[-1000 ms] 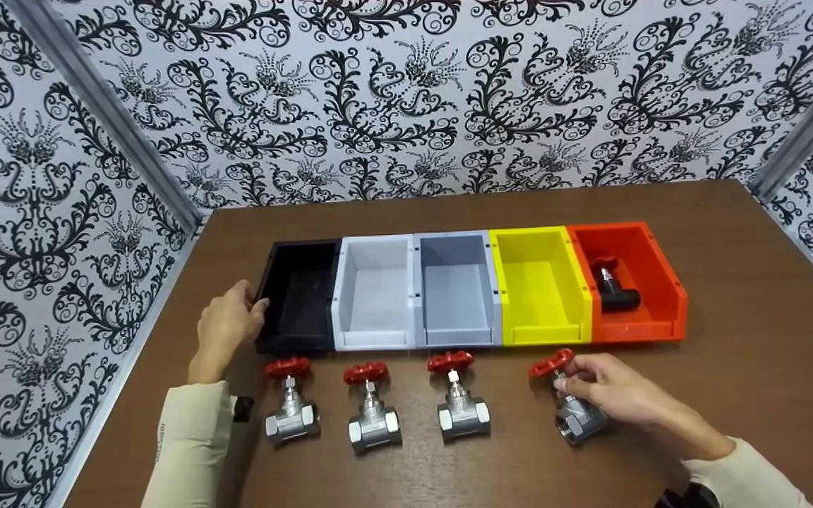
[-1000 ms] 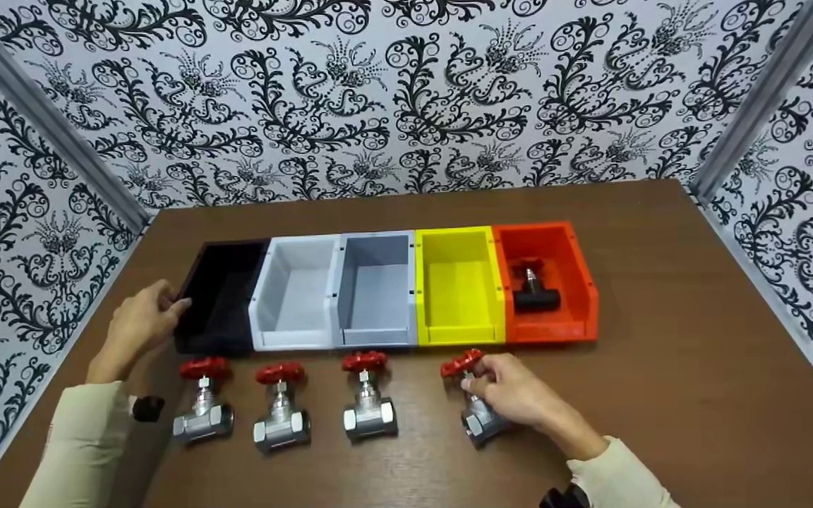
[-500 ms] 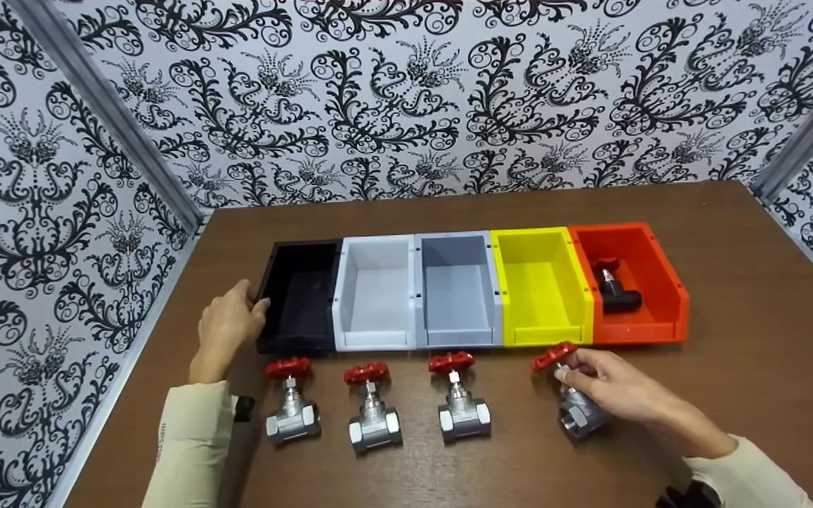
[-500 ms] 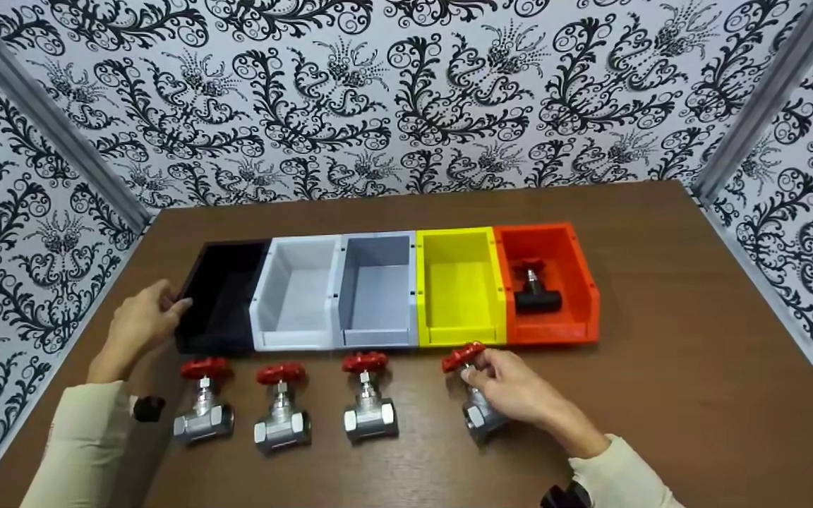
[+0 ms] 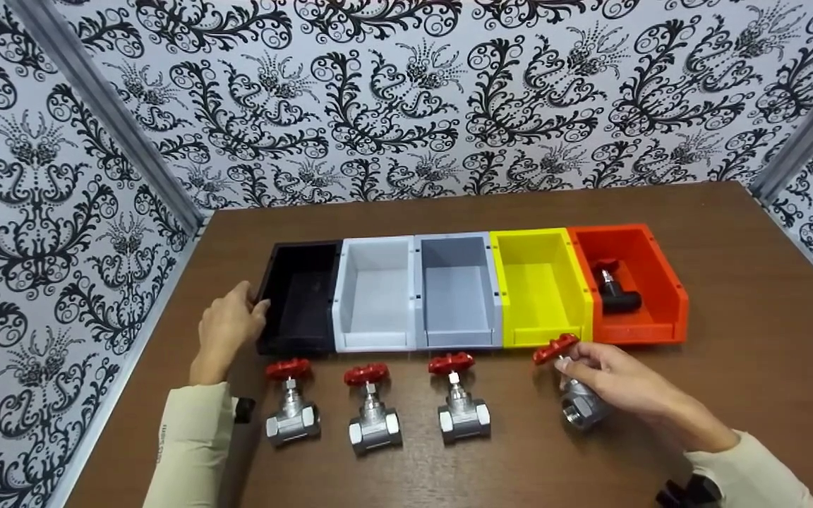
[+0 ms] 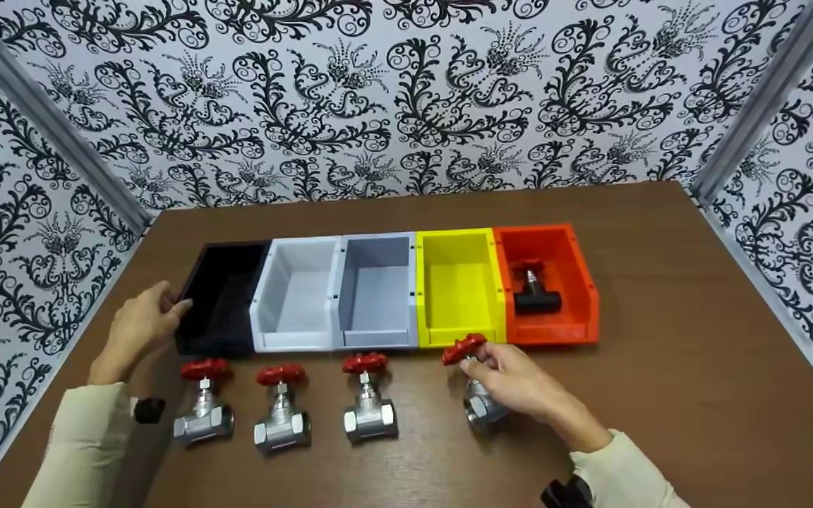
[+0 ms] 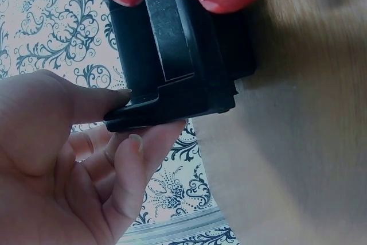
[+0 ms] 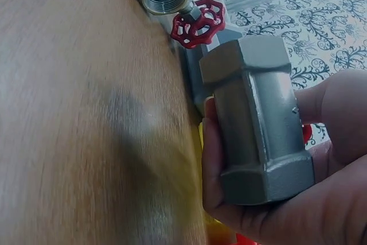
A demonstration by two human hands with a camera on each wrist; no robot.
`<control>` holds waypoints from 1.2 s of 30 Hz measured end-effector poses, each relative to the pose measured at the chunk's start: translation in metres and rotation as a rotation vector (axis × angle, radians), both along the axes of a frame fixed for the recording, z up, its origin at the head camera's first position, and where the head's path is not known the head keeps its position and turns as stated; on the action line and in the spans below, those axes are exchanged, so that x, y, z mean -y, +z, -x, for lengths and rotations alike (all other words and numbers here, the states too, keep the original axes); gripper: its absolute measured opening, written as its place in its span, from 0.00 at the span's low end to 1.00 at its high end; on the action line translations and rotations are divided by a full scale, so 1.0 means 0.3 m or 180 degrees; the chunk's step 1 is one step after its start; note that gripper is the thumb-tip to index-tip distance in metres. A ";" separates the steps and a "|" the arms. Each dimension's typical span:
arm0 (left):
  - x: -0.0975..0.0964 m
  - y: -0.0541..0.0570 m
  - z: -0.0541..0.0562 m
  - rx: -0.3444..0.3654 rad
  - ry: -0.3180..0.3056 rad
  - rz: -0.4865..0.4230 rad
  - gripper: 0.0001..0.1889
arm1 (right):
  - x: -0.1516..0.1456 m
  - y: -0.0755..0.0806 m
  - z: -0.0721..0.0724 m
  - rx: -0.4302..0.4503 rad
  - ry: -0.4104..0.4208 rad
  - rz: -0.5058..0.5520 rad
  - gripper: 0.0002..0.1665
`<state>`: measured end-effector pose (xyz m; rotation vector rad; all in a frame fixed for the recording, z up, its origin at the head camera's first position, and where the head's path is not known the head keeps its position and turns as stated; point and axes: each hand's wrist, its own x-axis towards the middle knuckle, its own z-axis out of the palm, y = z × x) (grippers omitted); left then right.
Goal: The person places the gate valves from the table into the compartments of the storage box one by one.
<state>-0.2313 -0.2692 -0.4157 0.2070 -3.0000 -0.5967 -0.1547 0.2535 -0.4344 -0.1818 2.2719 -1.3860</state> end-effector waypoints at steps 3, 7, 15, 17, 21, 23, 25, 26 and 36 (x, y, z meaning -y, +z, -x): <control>0.001 -0.003 -0.002 -0.0037 -0.0011 0.0003 0.13 | -0.001 0.001 0.002 0.0056 0.0038 0.0110 0.23; 0.001 -0.008 -0.004 -0.0126 -0.0038 0.0015 0.13 | -0.002 0.004 0.002 0.0102 0.0095 0.0224 0.22; 0.004 -0.011 -0.005 -0.0102 -0.0012 0.0012 0.12 | 0.001 0.012 0.002 0.0249 0.0162 0.0304 0.25; 0.003 -0.010 -0.005 -0.0078 -0.0008 0.0001 0.13 | 0.002 0.014 0.002 0.0282 0.0158 0.0322 0.27; 0.001 -0.008 -0.004 -0.0028 0.0001 -0.0027 0.13 | 0.002 0.016 0.004 0.0311 0.0128 0.0349 0.26; 0.000 -0.006 -0.004 -0.0007 0.0001 -0.0029 0.13 | 0.000 0.018 0.005 0.0340 0.0126 0.0385 0.27; -0.001 -0.004 -0.005 -0.0001 -0.0004 -0.0022 0.13 | -0.001 0.019 0.007 0.0345 0.0132 0.0395 0.25; -0.001 -0.003 -0.005 0.0002 -0.0004 -0.0021 0.13 | -0.001 0.020 0.007 0.0354 0.0134 0.0388 0.24; 0.000 -0.003 -0.006 -0.0085 -0.0004 -0.0004 0.13 | 0.005 0.029 0.011 0.0407 0.0051 0.0483 0.34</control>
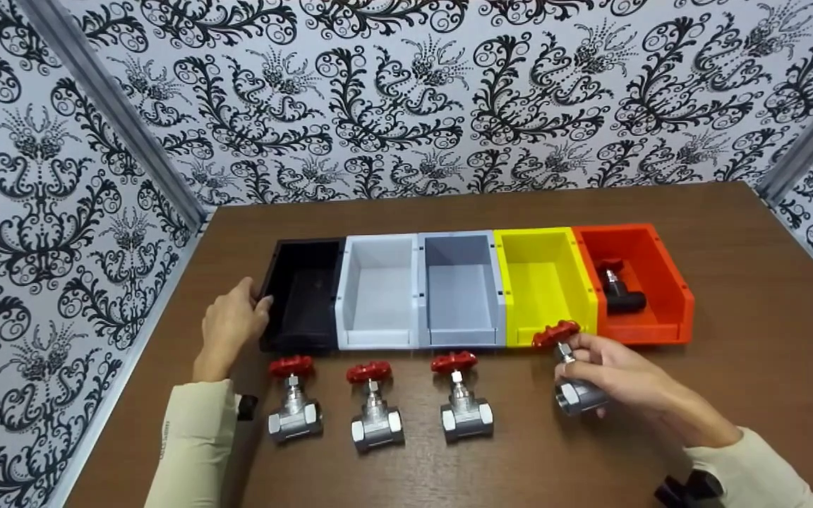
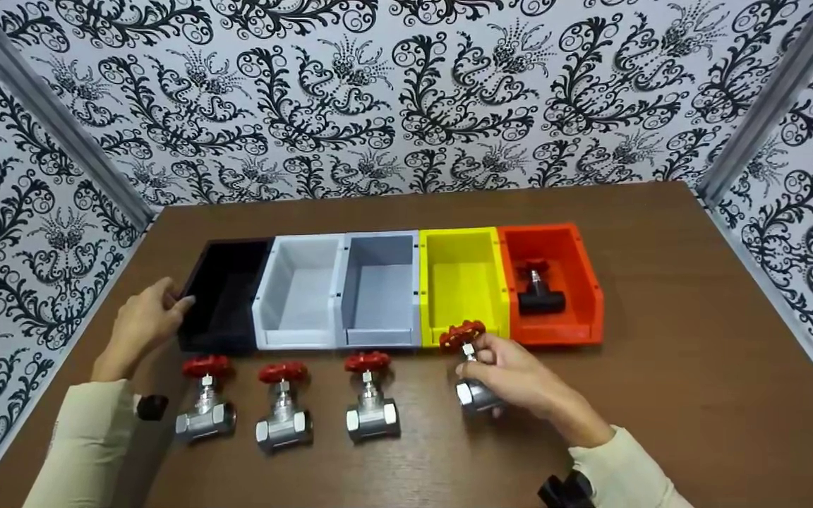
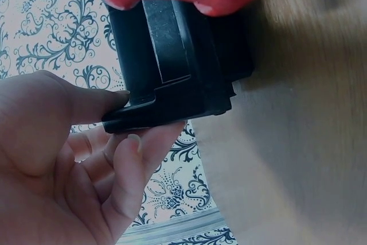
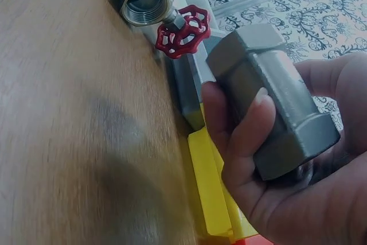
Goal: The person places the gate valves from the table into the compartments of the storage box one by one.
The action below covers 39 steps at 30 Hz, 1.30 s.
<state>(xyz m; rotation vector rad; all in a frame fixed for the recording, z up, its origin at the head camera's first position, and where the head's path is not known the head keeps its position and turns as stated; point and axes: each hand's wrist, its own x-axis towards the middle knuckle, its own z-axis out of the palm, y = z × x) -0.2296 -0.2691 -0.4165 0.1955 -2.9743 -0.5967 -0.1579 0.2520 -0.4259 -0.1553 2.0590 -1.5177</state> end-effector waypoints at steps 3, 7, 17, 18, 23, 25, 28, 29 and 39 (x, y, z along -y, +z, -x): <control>-0.001 0.000 0.001 -0.0021 0.0002 0.0008 0.13 | 0.000 0.003 0.003 -0.0092 -0.0066 -0.0054 0.36; -0.002 -0.001 0.003 -0.0022 0.0000 0.0003 0.13 | 0.002 0.005 0.006 -0.0153 -0.0135 0.0053 0.37; -0.002 -0.005 0.005 0.0017 0.0015 -0.0007 0.13 | 0.013 0.010 0.011 -0.0056 -0.0285 0.0188 0.40; -0.002 -0.006 0.005 0.0022 0.0015 -0.0013 0.13 | 0.013 0.010 0.012 -0.0040 -0.0303 0.0194 0.40; -0.001 -0.004 0.006 0.0059 0.0014 -0.0003 0.13 | 0.016 0.018 0.019 -0.0027 -0.0340 0.0238 0.41; 0.000 -0.003 0.006 0.0072 0.0013 0.0007 0.13 | 0.017 0.022 0.024 -0.0017 -0.0361 0.0227 0.41; 0.001 -0.003 0.006 0.0083 0.0009 0.0023 0.13 | 0.024 0.023 0.033 0.0037 -0.0422 0.0227 0.42; 0.000 -0.004 0.006 0.0082 0.0007 0.0029 0.13 | 0.026 0.024 0.037 0.0042 -0.0441 0.0212 0.42; -0.004 -0.006 0.006 0.0092 0.0016 0.0047 0.13 | 0.039 0.034 0.067 0.0036 -0.0535 0.0155 0.39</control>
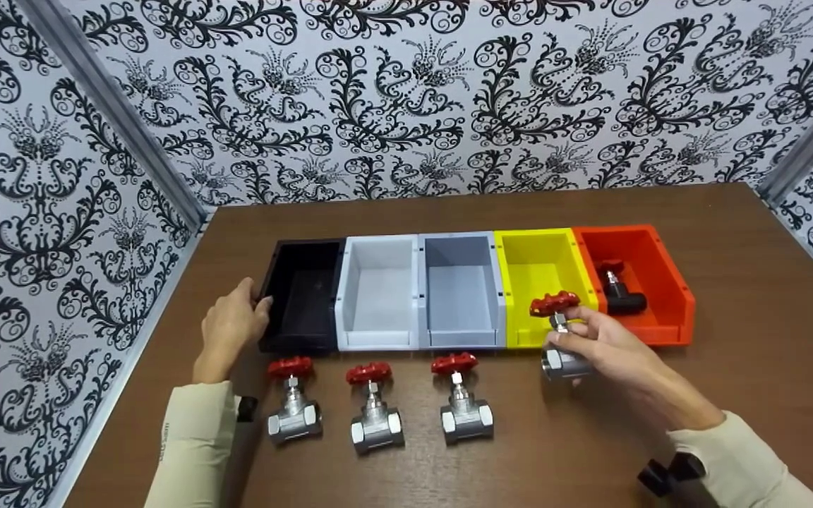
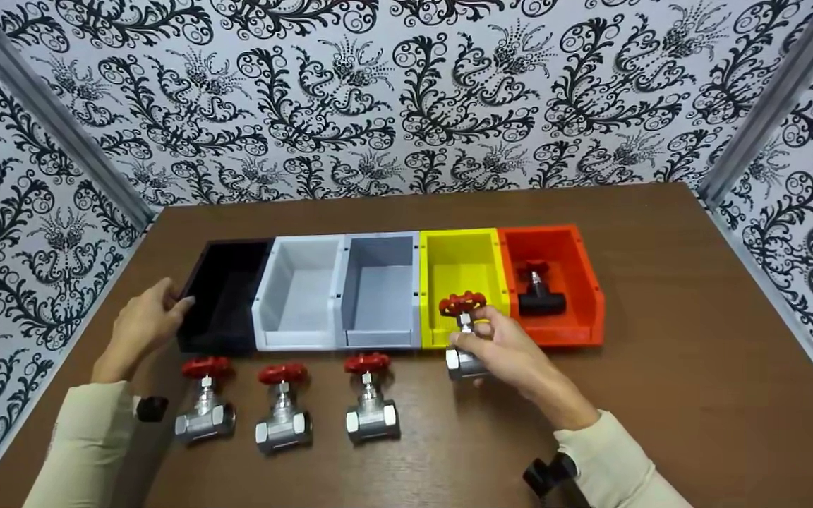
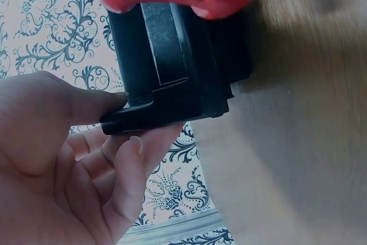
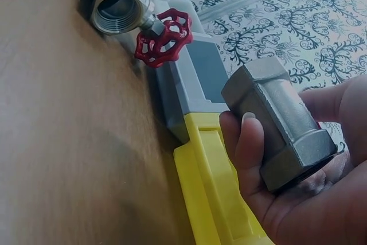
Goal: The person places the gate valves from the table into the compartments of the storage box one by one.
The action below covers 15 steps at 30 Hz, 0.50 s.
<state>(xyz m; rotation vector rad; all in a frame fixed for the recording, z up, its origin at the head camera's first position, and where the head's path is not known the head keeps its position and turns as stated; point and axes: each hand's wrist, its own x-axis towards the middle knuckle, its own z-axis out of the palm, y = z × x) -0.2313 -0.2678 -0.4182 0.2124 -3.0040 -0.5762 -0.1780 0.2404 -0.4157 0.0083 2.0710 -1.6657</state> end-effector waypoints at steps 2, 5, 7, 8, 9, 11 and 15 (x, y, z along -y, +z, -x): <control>0.000 -0.001 -0.001 0.0008 0.0002 -0.0011 0.13 | 0.000 0.003 0.006 -0.0037 0.0004 -0.0017 0.40; 0.000 -0.001 -0.002 0.0016 0.0005 -0.0033 0.13 | -0.001 0.009 0.013 -0.0039 -0.0013 -0.0070 0.44; 0.002 -0.001 -0.002 0.0021 0.0006 -0.0043 0.13 | -0.002 0.012 0.018 -0.0023 -0.0025 -0.0107 0.47; 0.002 -0.001 -0.002 0.0024 0.0008 -0.0045 0.13 | -0.002 0.012 0.021 -0.0020 -0.0025 -0.0114 0.48; 0.002 -0.001 -0.002 0.0029 0.0012 -0.0047 0.13 | -0.002 0.013 0.023 -0.0015 -0.0028 -0.0122 0.49; 0.003 0.000 -0.001 0.0040 0.0016 -0.0043 0.13 | -0.002 0.013 0.027 -0.0008 -0.0036 -0.0140 0.49; 0.003 0.001 0.001 0.0042 0.0011 -0.0030 0.13 | 0.002 0.019 0.038 -0.0004 -0.0079 -0.0106 0.49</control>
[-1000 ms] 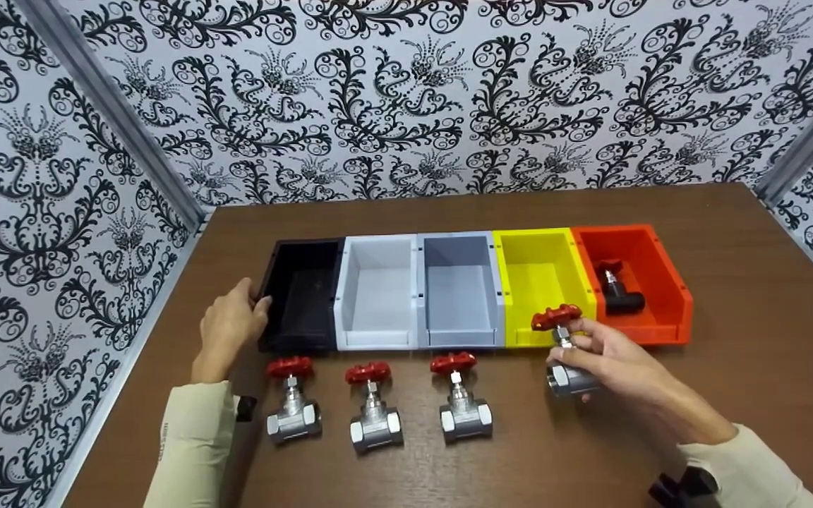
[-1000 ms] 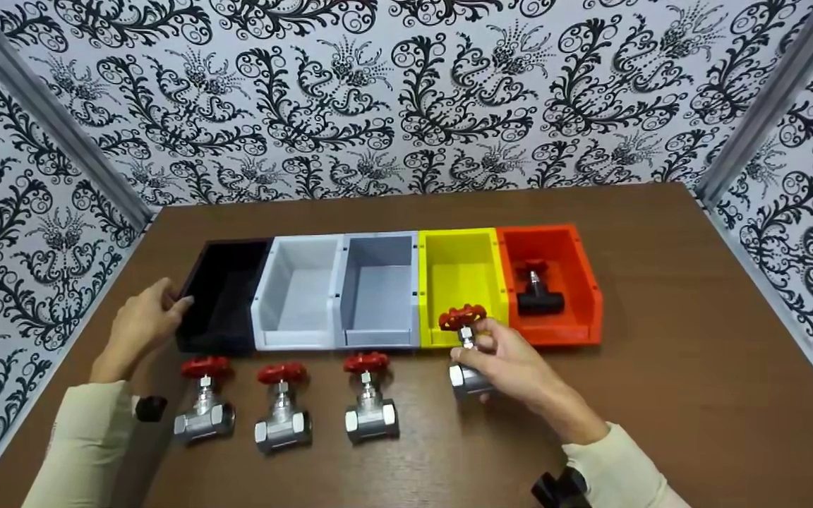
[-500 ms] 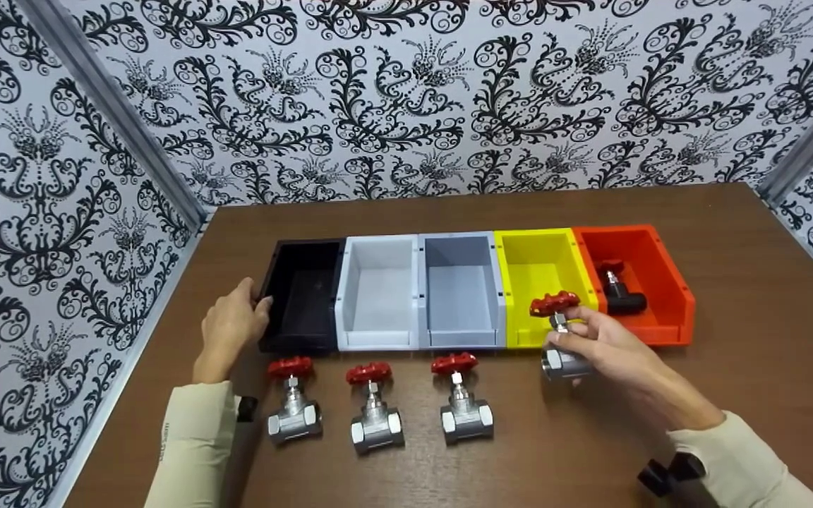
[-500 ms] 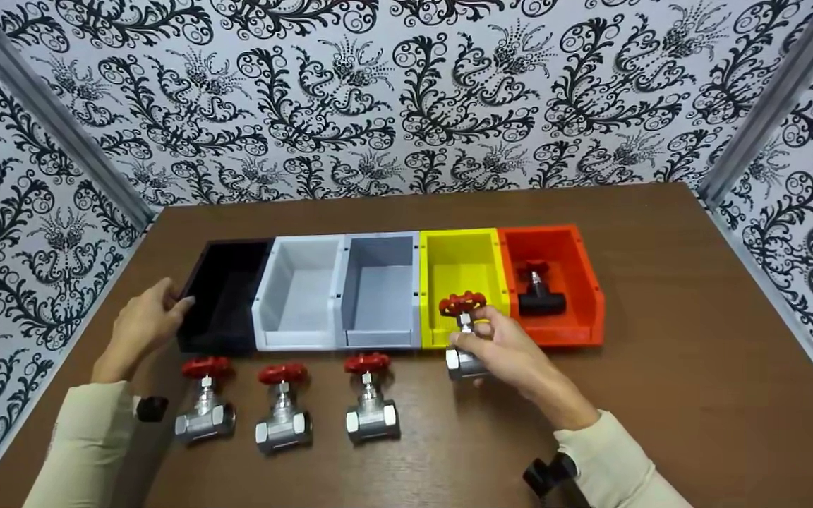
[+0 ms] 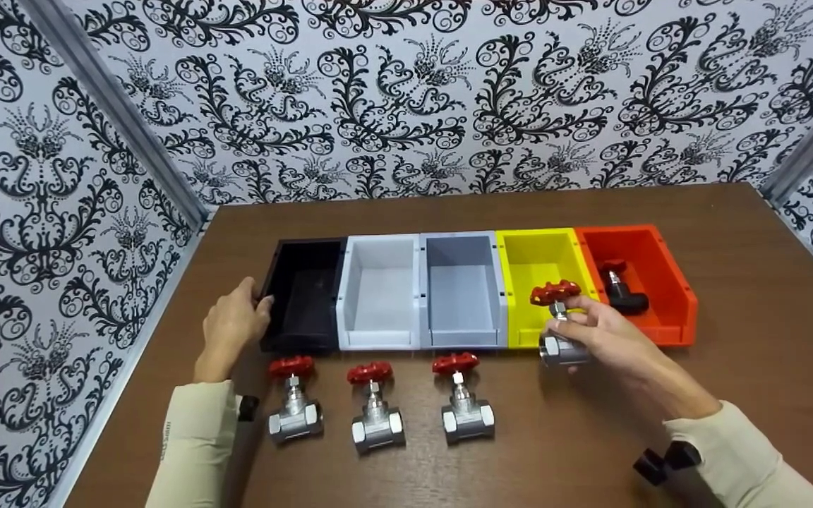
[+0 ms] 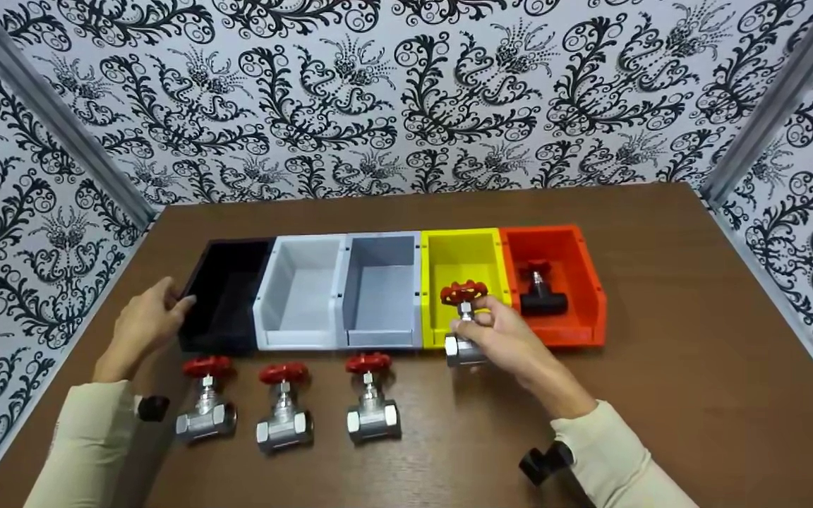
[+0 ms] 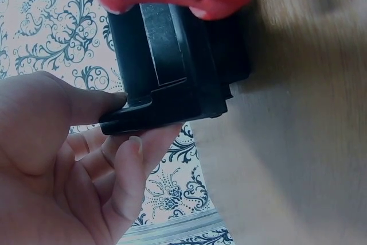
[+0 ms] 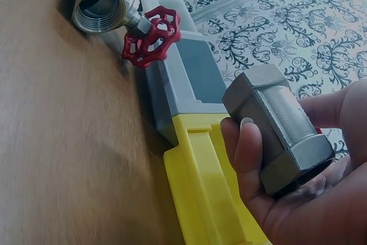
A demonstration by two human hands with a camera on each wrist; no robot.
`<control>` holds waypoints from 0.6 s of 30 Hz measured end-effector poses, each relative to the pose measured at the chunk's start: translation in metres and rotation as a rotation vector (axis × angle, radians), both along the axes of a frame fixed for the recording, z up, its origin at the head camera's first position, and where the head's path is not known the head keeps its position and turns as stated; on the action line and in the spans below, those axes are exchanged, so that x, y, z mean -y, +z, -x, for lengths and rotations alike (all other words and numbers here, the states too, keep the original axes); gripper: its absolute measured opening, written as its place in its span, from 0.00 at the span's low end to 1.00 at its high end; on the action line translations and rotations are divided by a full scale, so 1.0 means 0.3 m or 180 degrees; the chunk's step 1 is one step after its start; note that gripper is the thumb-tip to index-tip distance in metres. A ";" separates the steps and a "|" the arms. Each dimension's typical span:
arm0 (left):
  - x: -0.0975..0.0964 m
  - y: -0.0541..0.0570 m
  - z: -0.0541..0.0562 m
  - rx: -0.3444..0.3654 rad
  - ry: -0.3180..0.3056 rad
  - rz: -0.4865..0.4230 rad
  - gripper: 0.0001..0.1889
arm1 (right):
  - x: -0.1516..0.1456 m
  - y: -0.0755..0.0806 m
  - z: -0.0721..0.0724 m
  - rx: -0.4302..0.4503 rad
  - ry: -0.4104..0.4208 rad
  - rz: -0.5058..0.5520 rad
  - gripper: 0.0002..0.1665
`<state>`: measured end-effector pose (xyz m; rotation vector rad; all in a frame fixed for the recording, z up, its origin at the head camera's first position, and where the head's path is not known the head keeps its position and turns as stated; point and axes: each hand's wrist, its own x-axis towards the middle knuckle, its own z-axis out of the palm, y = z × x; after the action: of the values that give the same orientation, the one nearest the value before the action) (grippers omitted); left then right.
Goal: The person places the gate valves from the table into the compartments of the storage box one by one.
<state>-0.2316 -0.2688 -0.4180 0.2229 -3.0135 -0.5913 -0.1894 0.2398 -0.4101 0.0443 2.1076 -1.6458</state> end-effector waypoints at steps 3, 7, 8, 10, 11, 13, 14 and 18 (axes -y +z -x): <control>0.002 0.001 -0.002 -0.0005 0.0000 0.0002 0.13 | 0.005 0.005 0.008 -0.0045 0.0006 0.0103 0.48; 0.004 0.003 -0.005 -0.0002 -0.0010 -0.0009 0.13 | 0.010 0.010 0.020 -0.0117 0.0023 0.0185 0.44; 0.004 0.003 -0.005 -0.0001 -0.0015 -0.0010 0.13 | 0.011 0.010 0.024 -0.0119 0.0014 0.0190 0.43; 0.004 0.003 -0.005 -0.0001 -0.0016 -0.0013 0.13 | 0.012 0.010 0.032 -0.0139 -0.0006 0.0153 0.43; 0.004 0.004 -0.005 -0.0005 -0.0012 -0.0010 0.13 | 0.012 0.010 0.036 -0.0142 -0.0021 0.0133 0.43; 0.004 0.004 -0.004 -0.0001 -0.0007 -0.0003 0.13 | 0.012 0.004 0.047 -0.0142 -0.0046 0.0138 0.43; 0.003 0.003 -0.003 0.0008 -0.0009 -0.0001 0.13 | 0.012 0.001 0.051 -0.0146 -0.0056 0.0135 0.43; 0.001 0.001 -0.002 0.0055 -0.0017 -0.0006 0.13 | 0.010 -0.010 0.067 -0.0155 -0.0097 0.0098 0.41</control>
<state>-0.2311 -0.2690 -0.4177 0.2212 -3.0313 -0.5958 -0.2095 0.2368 -0.4129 0.0271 2.1269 -1.7130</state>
